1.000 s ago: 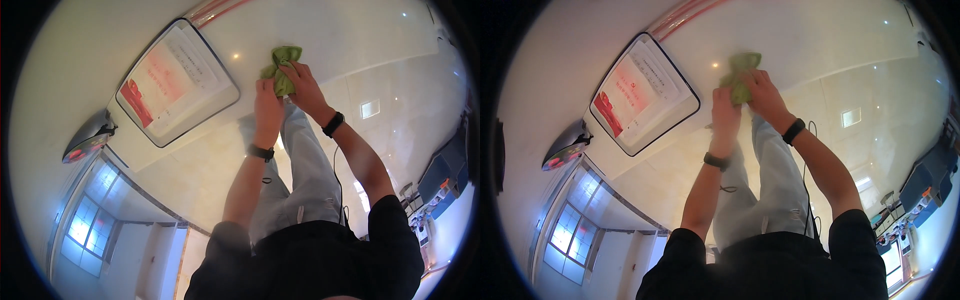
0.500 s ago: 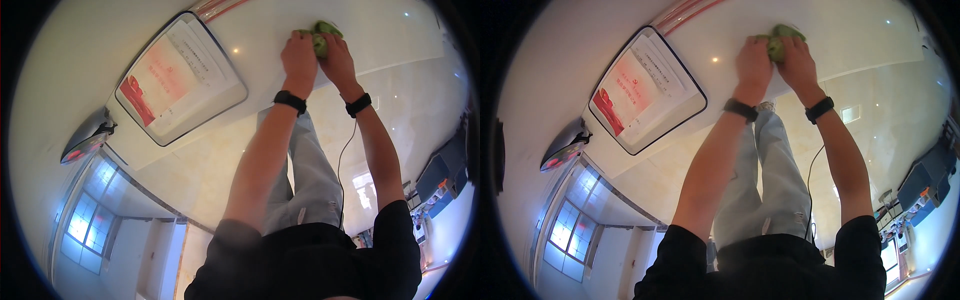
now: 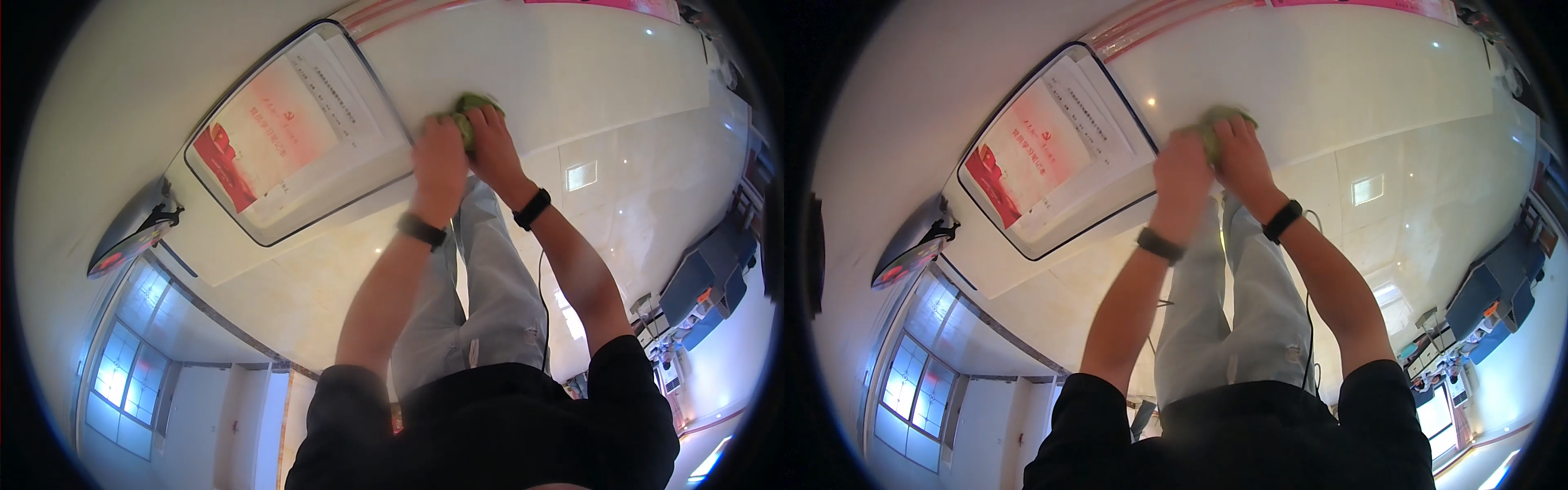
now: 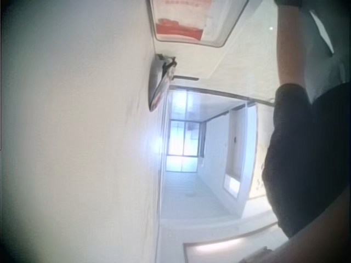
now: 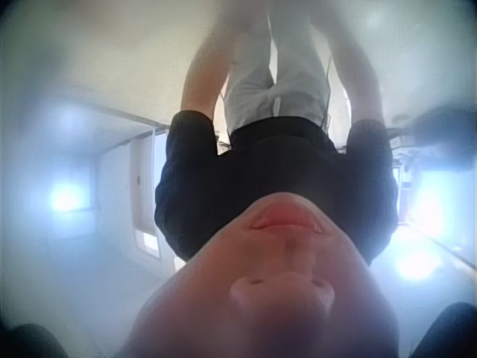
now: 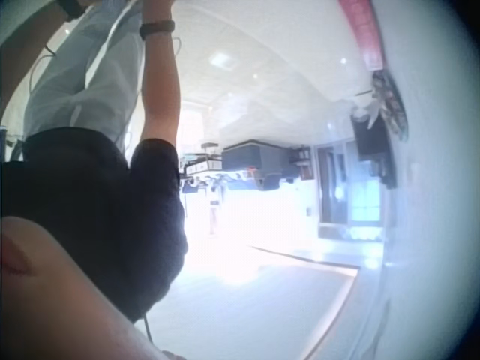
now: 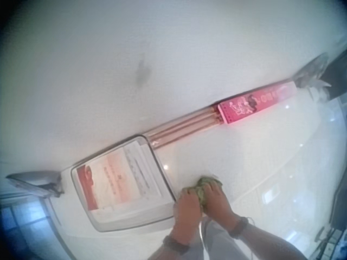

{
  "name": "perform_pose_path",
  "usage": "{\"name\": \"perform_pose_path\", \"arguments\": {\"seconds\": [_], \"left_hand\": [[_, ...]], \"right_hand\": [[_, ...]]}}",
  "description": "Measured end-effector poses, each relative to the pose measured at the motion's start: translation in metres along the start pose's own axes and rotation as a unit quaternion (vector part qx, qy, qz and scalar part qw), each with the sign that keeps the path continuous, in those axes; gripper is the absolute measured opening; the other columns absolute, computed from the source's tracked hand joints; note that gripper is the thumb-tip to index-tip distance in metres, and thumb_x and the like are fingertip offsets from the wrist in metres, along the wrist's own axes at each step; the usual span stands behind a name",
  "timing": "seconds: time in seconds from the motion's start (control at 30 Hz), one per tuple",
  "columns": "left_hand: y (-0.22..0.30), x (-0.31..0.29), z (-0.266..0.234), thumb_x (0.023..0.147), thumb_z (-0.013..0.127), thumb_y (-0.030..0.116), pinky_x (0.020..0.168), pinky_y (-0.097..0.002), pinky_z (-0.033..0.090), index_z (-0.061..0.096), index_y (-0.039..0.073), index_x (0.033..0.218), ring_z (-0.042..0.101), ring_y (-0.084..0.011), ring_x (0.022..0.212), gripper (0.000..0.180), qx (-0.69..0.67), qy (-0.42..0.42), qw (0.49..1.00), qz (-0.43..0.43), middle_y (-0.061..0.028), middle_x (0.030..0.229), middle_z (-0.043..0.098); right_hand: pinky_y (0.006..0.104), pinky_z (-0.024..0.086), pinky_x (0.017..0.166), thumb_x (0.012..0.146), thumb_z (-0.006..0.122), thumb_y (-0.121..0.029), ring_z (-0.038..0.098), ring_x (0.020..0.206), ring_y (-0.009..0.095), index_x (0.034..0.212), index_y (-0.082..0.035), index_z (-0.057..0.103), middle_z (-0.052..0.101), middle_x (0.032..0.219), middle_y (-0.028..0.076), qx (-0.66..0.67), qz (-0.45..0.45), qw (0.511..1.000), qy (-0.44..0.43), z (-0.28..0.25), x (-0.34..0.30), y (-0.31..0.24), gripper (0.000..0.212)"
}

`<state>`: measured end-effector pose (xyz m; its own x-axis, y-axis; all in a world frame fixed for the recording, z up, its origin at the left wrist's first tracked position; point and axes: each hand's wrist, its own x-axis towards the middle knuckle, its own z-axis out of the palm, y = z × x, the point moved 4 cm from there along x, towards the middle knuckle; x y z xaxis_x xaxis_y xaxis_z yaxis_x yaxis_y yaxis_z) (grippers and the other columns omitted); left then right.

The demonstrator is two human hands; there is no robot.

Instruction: The person wipes a door handle, a decorative wall panel, a tabletop, and a door frame using a green cloth.

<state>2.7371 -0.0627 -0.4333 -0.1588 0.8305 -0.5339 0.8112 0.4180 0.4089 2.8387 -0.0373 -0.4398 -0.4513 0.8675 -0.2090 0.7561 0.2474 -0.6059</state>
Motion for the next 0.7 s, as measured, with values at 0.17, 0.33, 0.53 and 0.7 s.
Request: {"name": "perform_pose_path", "arguments": {"seconds": [0.17, 0.33, 0.53, 0.7], "left_hand": [[0.004, 0.062, -0.036, 0.074, 0.062, 0.008, 0.065, -0.0419, 0.052, 0.059, 0.005, 0.085, 0.063, -0.0325, 0.079, 0.012, -0.005, 0.198, 0.976, 0.092, -0.0151, 0.086, 0.06], [0.07, 0.104, -0.024, 0.076, 0.059, 0.009, 0.064, -0.0395, 0.053, 0.065, 0.005, 0.075, 0.064, -0.0335, 0.078, 0.007, -0.043, 0.188, 0.975, 0.106, -0.0182, 0.083, 0.063], [0.103, 0.061, 0.027, 0.073, 0.061, 0.004, 0.063, -0.0388, 0.053, 0.064, 0.004, 0.076, 0.064, -0.0324, 0.074, 0.004, -0.081, 0.087, 0.983, 0.139, -0.0172, 0.083, 0.062], [0.068, -0.006, 0.049, 0.069, 0.063, 0.003, 0.065, -0.0414, 0.051, 0.059, 0.004, 0.081, 0.061, -0.0328, 0.075, 0.012, -0.118, 0.008, 0.98, 0.161, -0.0158, 0.085, 0.058]], "right_hand": [[0.0471, 0.042, 0.088, 0.074, 0.063, -0.012, 0.046, 0.101, 0.043, 0.107, -0.004, 0.049, 0.051, 0.105, 0.022, -0.026, -0.037, 0.995, 0.089, -0.007, 0.07, 0.002, 0.037], [0.0472, 0.042, 0.088, 0.075, 0.064, -0.012, 0.047, 0.105, 0.043, 0.11, -0.002, 0.05, 0.053, 0.108, 0.023, -0.031, -0.069, 0.992, 0.102, -0.059, 0.089, 0.059, 0.039], [0.046, 0.043, 0.086, 0.074, 0.065, -0.009, 0.049, 0.102, 0.042, 0.111, -0.002, 0.047, 0.053, 0.11, 0.023, -0.047, 0.042, 0.998, 0.025, -0.082, 0.026, 0.086, 0.042], [0.0456, 0.041, 0.09, 0.07, 0.062, 0.003, 0.043, 0.107, 0.043, 0.109, -0.002, 0.045, 0.047, 0.112, 0.022, -0.046, 0.012, 0.997, -0.063, -0.049, -0.041, 0.078, 0.043]]}}
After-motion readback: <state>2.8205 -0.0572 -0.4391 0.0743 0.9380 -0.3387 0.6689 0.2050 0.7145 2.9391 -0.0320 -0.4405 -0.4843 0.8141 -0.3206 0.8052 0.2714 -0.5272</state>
